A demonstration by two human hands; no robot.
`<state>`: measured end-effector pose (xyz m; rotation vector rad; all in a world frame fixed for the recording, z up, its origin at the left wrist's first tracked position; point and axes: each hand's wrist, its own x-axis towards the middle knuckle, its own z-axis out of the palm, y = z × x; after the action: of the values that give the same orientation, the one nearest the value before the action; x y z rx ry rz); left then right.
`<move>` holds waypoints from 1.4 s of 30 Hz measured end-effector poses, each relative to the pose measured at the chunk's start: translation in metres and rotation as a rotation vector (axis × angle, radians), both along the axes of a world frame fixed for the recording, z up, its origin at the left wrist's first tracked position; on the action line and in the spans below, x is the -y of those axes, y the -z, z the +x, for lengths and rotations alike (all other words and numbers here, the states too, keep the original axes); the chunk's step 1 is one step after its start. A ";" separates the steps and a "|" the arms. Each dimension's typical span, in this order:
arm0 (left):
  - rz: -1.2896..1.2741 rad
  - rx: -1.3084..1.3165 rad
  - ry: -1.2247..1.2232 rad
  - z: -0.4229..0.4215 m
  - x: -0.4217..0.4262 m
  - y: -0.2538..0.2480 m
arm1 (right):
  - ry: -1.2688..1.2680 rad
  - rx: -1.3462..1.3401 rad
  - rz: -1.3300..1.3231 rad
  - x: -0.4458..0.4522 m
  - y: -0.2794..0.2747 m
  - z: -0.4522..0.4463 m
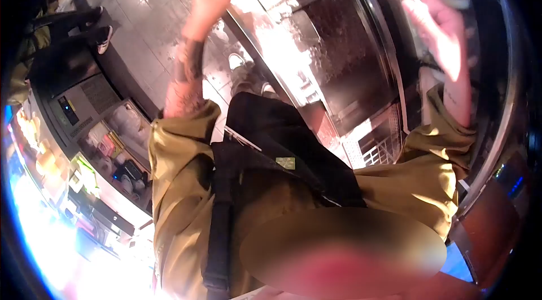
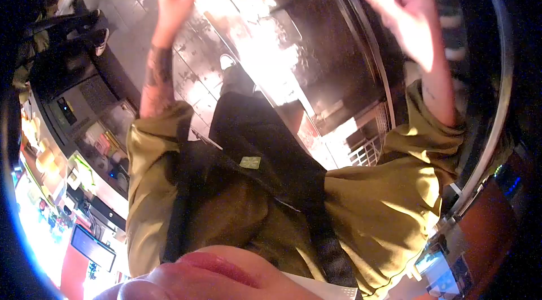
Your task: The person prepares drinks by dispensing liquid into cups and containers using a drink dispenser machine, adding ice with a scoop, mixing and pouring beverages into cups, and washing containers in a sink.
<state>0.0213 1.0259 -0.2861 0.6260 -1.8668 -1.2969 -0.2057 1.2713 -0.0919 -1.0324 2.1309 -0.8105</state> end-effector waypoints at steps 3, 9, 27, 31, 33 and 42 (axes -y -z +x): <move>-0.012 0.040 -0.127 0.006 -0.031 -0.012 | -0.011 -0.087 0.000 0.004 0.020 -0.001; 0.166 0.105 -0.046 0.028 -0.044 -0.018 | -0.083 -0.086 0.116 0.003 -0.004 0.011; 0.601 0.057 0.276 0.045 -0.027 -0.029 | 0.051 0.064 0.085 0.004 -0.069 0.041; 0.536 0.039 0.145 0.043 -0.036 -0.024 | 0.168 -0.038 0.046 -0.040 -0.047 0.041; 0.661 -0.073 0.062 0.033 -0.042 -0.026 | 0.299 0.077 0.268 -0.054 -0.031 0.035; 1.049 -0.317 -0.089 0.045 0.136 -0.047 | 0.680 0.739 0.535 0.005 0.242 0.030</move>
<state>0.0659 0.8899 -0.2392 0.9234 -0.7894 -2.1370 -0.1761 1.2661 -0.3340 0.2782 1.8365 -0.6925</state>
